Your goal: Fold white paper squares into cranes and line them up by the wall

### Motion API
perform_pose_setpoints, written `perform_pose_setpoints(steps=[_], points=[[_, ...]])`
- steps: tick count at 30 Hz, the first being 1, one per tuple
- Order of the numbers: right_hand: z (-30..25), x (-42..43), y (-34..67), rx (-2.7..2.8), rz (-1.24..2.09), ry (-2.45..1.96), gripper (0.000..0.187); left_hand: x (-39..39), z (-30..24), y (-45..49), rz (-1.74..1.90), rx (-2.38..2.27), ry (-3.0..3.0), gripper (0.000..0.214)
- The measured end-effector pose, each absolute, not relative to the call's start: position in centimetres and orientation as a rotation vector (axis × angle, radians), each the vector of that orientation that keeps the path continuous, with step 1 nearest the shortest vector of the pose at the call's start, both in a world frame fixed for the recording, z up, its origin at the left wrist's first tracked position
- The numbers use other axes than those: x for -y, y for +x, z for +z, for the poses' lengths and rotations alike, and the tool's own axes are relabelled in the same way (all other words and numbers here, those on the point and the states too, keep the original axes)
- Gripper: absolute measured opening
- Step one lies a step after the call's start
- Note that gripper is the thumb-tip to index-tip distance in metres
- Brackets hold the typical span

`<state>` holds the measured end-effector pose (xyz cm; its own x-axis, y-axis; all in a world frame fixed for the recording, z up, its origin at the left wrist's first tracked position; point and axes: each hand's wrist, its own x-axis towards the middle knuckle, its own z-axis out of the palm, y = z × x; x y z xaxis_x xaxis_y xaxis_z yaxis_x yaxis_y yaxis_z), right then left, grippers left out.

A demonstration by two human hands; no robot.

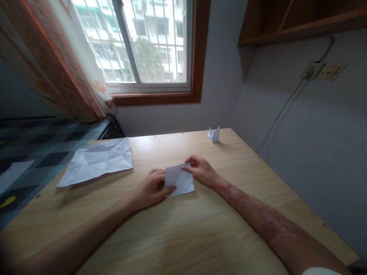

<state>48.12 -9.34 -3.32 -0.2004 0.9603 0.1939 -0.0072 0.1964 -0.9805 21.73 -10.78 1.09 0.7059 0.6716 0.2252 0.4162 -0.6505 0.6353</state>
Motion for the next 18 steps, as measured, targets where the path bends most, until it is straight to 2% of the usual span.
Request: perform_pose_setpoints(steps=[2,6,8,11,14,18], points=[[-3.19,9.49,48.24,1.582,1.115,-1.007,0.039,10.86,0.7,21.71,0.664,-0.955,2.475,0.022],[-2.72,9.84,48.46,1.842,0.838,-1.094,0.025,10.68,0.15,21.5,0.903,-1.072,2.624,0.053],[-2.57,9.88,48.51,1.902,0.724,-1.121,0.025,10.58,0.27,21.41,0.885,-0.952,2.733,0.043],[-2.57,9.8,48.49,1.927,0.645,-1.116,0.027,10.54,0.75,21.37,0.66,-0.636,2.812,0.028],[-2.77,9.61,48.39,1.897,0.612,-1.112,0.025,10.6,1.07,21.38,0.519,-0.563,2.822,0.029],[-2.9,9.42,48.4,1.844,0.531,-1.189,0.02,10.75,1.12,21.37,0.528,-0.795,2.899,0.039]])
